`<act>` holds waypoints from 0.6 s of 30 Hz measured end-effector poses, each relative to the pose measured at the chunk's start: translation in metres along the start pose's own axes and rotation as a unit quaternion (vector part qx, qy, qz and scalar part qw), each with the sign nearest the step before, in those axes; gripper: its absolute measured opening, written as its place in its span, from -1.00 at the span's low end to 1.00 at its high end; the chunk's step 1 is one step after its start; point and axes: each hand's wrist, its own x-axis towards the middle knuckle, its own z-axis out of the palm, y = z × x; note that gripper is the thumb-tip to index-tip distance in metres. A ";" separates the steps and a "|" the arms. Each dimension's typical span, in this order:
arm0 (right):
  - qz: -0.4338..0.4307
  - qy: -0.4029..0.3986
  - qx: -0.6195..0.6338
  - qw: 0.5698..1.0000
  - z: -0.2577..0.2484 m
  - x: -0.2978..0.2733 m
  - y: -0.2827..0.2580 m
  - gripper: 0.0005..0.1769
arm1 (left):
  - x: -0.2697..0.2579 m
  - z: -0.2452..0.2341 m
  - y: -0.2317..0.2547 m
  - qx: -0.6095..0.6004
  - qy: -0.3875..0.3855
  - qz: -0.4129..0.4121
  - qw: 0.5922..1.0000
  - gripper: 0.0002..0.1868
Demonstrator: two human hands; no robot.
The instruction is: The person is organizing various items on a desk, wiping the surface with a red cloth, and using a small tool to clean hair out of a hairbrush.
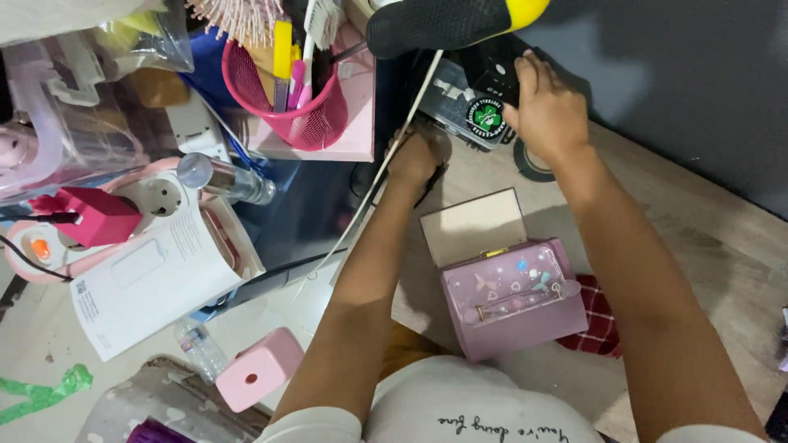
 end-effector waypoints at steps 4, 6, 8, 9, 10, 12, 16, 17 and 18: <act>0.017 0.014 0.019 1.000 -0.002 -0.009 -0.003 -0.16 | 0.051 0.027 -0.019 0.016 0.115 0.047 0.992 -0.31; 0.023 0.025 0.035 0.999 0.002 -0.011 0.002 -0.16 | 0.071 0.046 -0.032 0.042 0.235 0.192 0.952 -0.20; 0.058 0.028 0.052 0.997 0.004 -0.013 0.009 -0.23 | 0.048 0.033 -0.015 0.077 0.177 0.036 0.981 -0.47; 0.060 0.029 0.049 0.997 -0.004 -0.012 0.012 -0.23 | 0.052 0.037 -0.016 0.077 0.178 0.040 0.980 -0.47; 0.073 0.009 0.064 0.995 -0.012 -0.013 0.011 -0.27 | 0.054 0.042 -0.022 0.037 0.201 0.034 0.978 -0.51; 0.085 -0.009 0.077 0.993 -0.019 -0.015 0.010 -0.30 | 0.062 0.051 -0.033 -0.003 0.227 0.031 0.973 -0.54; 0.087 -0.023 0.062 0.994 -0.016 -0.024 0.013 -0.28 | 0.077 0.065 -0.049 0.056 0.201 0.022 0.978 -0.46; 0.080 -0.020 0.070 0.994 -0.016 -0.027 0.013 -0.25 | 0.078 0.067 -0.053 -0.002 0.176 -0.036 0.984 -0.21; 0.080 -0.020 0.070 0.994 -0.013 -0.027 0.013 -0.25 | 0.076 0.067 -0.057 -0.002 0.176 -0.036 0.984 -0.21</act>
